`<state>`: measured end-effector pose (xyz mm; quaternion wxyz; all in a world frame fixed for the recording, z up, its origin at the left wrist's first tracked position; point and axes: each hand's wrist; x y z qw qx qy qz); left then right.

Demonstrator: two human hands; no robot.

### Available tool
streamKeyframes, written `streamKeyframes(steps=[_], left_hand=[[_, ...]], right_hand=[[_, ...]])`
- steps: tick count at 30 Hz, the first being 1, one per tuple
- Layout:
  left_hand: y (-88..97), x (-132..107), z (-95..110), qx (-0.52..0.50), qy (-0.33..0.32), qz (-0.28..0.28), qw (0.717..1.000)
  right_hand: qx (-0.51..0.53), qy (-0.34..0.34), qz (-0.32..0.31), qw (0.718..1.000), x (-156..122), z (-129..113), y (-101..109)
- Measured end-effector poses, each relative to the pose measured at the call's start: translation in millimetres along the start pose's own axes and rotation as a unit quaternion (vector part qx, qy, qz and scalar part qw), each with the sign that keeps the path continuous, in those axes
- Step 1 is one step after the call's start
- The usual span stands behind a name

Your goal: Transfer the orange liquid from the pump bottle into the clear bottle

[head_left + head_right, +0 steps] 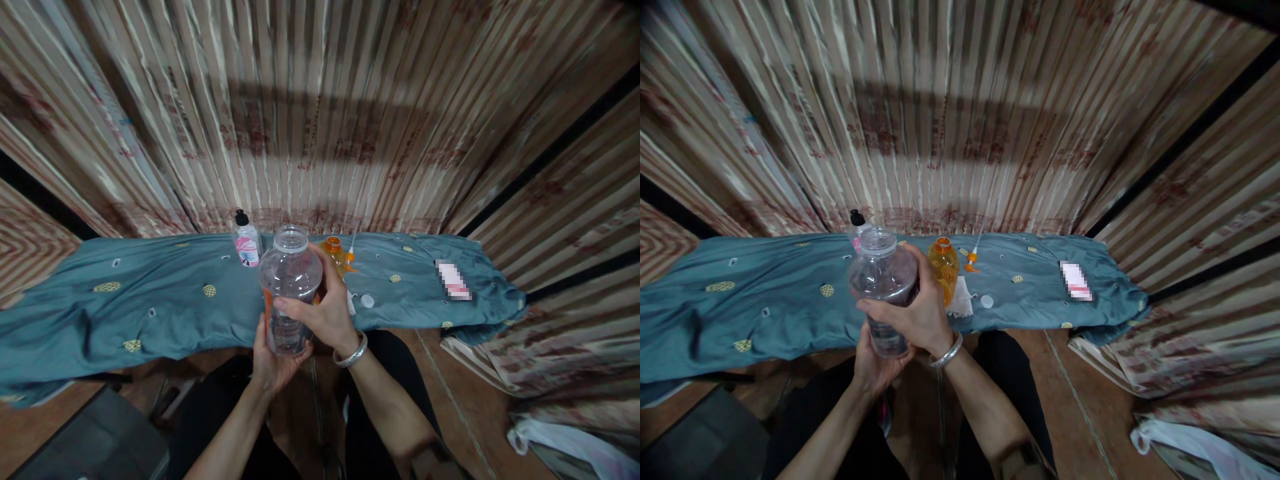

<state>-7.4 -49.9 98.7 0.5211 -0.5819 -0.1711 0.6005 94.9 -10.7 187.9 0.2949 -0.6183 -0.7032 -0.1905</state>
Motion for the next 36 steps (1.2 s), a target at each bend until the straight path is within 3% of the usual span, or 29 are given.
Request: streamKeyframes(steps=[4,7,10,13,16,21,25,30,36], left_hand=[[-6.5,-1,10,0.002,-0.035,-0.019,0.999],[-7.9,-1,20,0.016,-0.054,-0.027,0.998],[-6.0,-1,31,0.025,-0.098,-0.008,0.995],[-3.0,-1,39,0.033,-0.141,0.009,0.989],[1.2,-1,46,0.035,-0.183,0.026,0.982],[14.0,3,54,0.046,-0.231,0.075,0.969],[22.1,7,56,0.048,-0.237,0.106,0.964],[19.4,8,55,0.052,-0.23,0.145,0.961],[19.6,11,56,0.059,-0.234,0.155,0.958]], right_hand=[[-0.033,-0.001,-0.061,0.998,-4,1,26],[-0.088,0.044,-0.015,0.995,-5,12,63],[-0.201,0.061,0.051,0.976,-5,39,101],[-0.262,0.001,-0.005,0.965,-7,74,119],[-0.254,-0.043,-0.064,0.964,-14,101,112],[-0.226,-0.083,-0.039,0.97,-24,120,89],[-0.29,-0.07,-0.034,0.954,-25,110,85],[-0.335,-0.06,-0.053,0.939,-25,89,86],[-0.373,-0.036,-0.068,0.925,-25,85,87]])
Point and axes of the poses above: each hand's wrist, its own x-axis towards the middle knuckle, its own y-axis out of the back of the hand, z = x × y, and after that the axes turned 5 degrees about y, right-handed
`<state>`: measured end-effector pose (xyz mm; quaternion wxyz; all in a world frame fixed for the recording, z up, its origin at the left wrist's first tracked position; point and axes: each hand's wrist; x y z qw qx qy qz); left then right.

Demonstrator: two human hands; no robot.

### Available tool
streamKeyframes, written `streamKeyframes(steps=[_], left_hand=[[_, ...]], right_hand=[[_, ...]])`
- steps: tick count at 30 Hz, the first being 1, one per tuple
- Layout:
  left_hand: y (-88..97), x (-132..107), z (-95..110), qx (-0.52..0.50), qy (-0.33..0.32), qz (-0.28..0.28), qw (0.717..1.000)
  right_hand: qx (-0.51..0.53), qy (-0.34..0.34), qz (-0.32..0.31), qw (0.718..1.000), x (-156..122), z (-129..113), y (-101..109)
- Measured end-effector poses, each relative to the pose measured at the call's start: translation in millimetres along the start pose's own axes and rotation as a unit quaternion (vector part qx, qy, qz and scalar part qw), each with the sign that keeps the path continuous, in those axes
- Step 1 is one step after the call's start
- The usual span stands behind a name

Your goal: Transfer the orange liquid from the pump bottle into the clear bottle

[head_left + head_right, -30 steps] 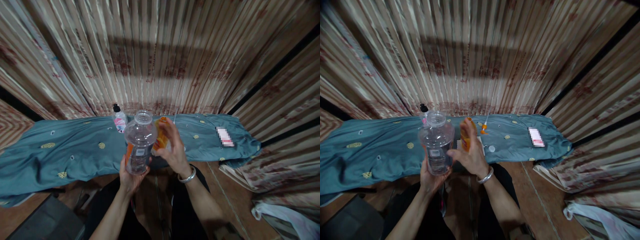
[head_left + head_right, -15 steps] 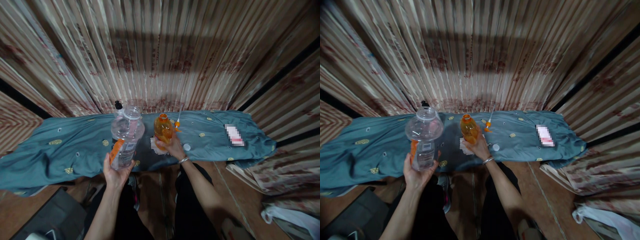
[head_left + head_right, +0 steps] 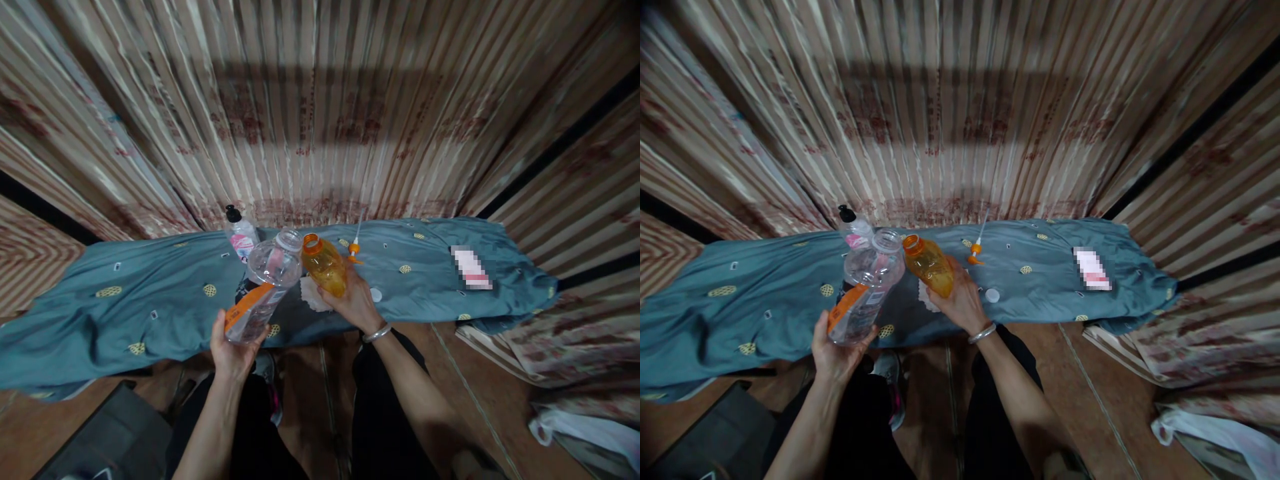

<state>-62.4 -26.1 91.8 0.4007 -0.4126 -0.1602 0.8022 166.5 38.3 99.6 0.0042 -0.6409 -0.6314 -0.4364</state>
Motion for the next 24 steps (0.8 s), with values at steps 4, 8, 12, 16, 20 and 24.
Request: streamKeyframes(steps=[4,8,12,16,20,24], left_hand=[[2.2,3,0,0.013,-0.006,0.006,1.0],[2.9,5,1,0.018,-0.012,0.001,1.0],[2.8,5,4,0.015,-0.027,0.001,1.0],[2.9,2,10,0.021,-0.07,-0.001,0.997],[3.3,-2,15,0.046,-0.113,-0.015,0.992],[2.2,-3,19,0.054,-0.138,-0.042,0.988]], right_hand=[[0.003,0.011,0.005,1.0,1,0,0],[-0.003,0.015,0.008,1.0,2,0,0],[-0.008,0.007,0.01,1.0,3,0,1],[-0.001,-0.009,0.002,1.0,1,2,0],[-0.007,-0.011,0.006,1.0,-2,7,-3],[-0.006,-0.004,0.016,1.0,-4,15,-7]])
Point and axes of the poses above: each hand's wrist, its own x-axis towards the middle knuckle, its own y-axis out of the back of the hand, z = x × y, and after that the axes turned 5 degrees about y, right-handed
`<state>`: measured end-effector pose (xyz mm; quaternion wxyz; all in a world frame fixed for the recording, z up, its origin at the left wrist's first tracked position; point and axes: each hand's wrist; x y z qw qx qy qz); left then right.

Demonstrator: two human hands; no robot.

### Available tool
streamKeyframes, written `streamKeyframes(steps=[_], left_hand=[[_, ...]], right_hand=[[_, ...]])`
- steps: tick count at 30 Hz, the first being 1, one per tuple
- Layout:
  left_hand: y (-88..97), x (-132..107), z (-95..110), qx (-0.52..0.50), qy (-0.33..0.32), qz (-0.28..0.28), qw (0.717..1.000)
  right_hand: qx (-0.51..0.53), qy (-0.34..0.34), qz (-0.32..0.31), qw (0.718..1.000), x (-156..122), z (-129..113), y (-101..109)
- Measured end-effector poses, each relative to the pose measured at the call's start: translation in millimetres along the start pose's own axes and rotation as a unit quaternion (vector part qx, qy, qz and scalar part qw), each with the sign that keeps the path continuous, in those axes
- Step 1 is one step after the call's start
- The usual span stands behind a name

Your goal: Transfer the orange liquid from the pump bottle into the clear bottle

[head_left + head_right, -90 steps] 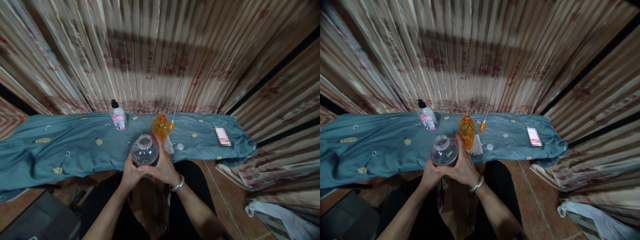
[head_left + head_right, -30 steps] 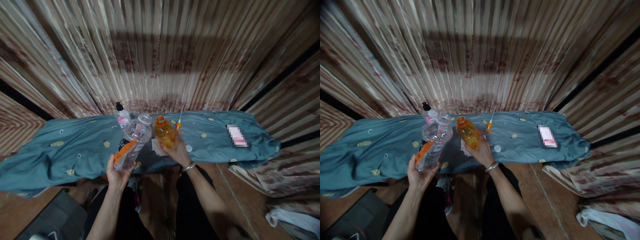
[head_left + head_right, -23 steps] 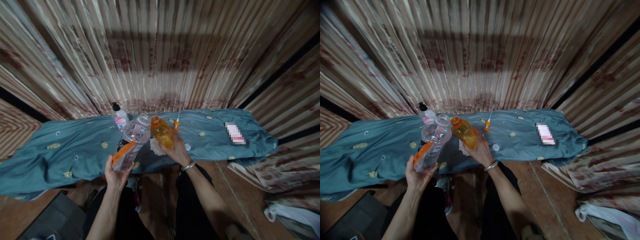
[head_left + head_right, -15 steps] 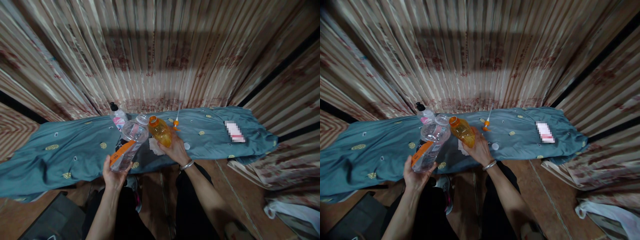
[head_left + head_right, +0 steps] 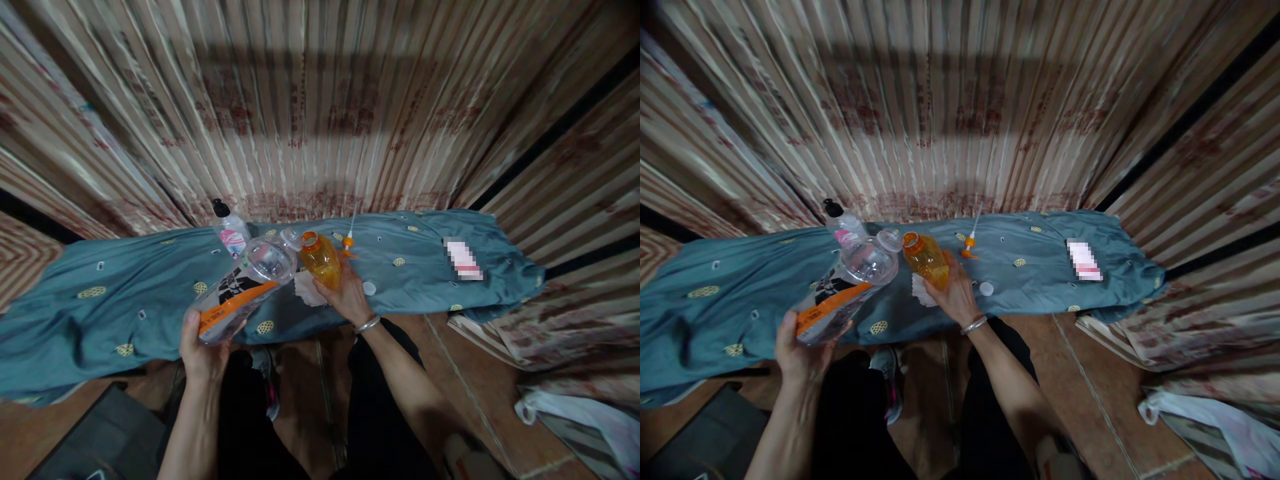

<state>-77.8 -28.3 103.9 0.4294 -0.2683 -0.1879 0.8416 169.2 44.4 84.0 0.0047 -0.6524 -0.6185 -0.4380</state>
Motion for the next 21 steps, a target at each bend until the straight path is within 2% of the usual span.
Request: streamKeyframes(steps=[5,13,17,21], left_hand=[[-4.2,-1,5,0.003,-0.031,-0.039,0.999],[-16.1,-9,12,0.024,-0.037,-0.048,0.998],[-19.0,-6,13,0.026,-0.052,-0.067,0.996],[-18.7,-2,12,0.033,-0.042,-0.069,0.996]], right_hand=[[0.025,-0.005,0.009,1.0,-3,5,-6],[0.06,-0.021,-0.004,0.998,-4,9,-6],[0.065,-0.027,-0.009,0.997,-1,12,-5],[0.069,-0.021,-0.006,0.997,1,12,-5]])
Point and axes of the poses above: each hand's wrist, its own x-axis towards the middle knuckle, its own y-axis out of the back of the hand, z = x × y, and after that the axes turned 5 degrees about y, right-handed
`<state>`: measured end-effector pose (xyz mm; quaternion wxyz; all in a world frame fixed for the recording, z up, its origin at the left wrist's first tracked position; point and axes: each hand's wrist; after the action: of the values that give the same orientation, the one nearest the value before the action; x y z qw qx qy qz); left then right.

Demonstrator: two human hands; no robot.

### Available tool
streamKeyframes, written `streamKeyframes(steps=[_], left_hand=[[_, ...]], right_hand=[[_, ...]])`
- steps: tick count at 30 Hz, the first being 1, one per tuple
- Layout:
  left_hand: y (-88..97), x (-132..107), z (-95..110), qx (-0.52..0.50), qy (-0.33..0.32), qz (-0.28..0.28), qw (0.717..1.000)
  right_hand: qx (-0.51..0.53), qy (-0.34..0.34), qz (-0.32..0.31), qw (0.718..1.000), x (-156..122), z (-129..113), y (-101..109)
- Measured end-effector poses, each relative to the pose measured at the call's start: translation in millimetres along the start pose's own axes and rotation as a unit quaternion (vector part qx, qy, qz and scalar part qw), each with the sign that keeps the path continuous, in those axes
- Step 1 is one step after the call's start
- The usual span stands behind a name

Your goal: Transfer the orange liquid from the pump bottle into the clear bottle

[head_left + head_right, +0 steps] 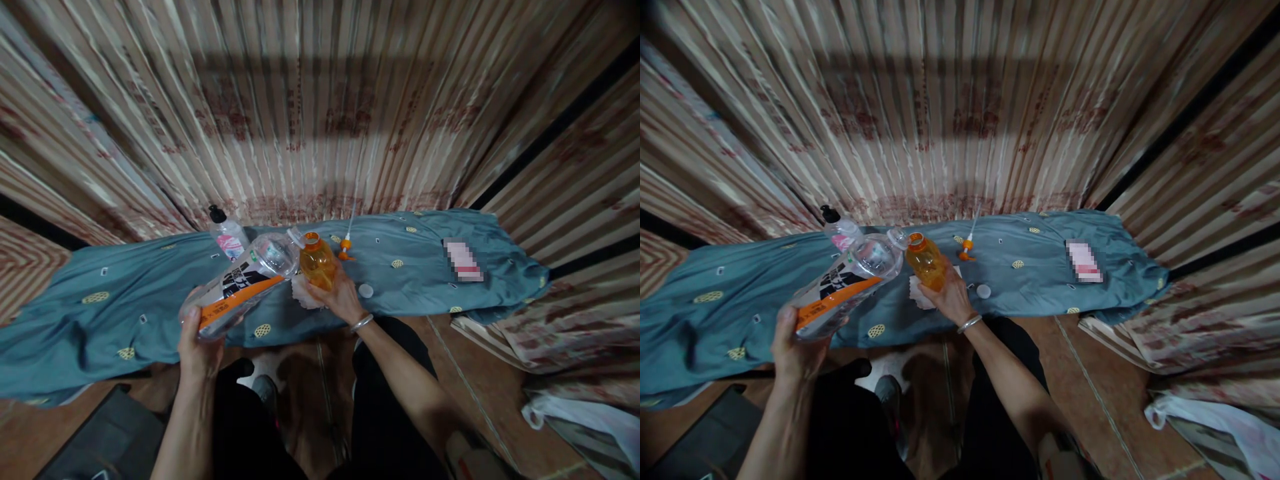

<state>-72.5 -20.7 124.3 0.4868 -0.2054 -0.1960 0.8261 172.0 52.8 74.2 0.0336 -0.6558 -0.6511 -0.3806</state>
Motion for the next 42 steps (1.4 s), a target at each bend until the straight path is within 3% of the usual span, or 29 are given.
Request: streamKeyframes(steps=[6,14,22,30,42], left_hand=[[2.1,1,-3,0.003,0.006,-0.005,1.0],[19.4,-2,-1,0.052,0.036,-0.031,0.998],[23.3,-9,2,0.083,0.03,-0.033,0.996],[20.6,-14,7,0.089,0.013,-0.035,0.995],[14.7,-12,6,0.105,-0.061,-0.001,0.993]], right_hand=[[0.014,-0.006,0.004,1.0,0,-1,1],[0.044,-0.032,-0.011,0.998,-2,1,7],[0.013,-0.034,-0.019,0.999,-3,2,9],[0.007,-0.012,-0.017,1.0,-6,5,7],[0.011,0.006,-0.017,1.0,-6,6,7]])
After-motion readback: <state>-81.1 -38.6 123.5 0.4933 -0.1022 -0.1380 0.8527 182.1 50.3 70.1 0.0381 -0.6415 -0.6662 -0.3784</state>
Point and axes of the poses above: each hand's wrist, its own x-axis towards the middle knuckle, its own y-axis out of the back of the hand, z = x × y, and after that the axes turned 5 degrees about y, right-handed
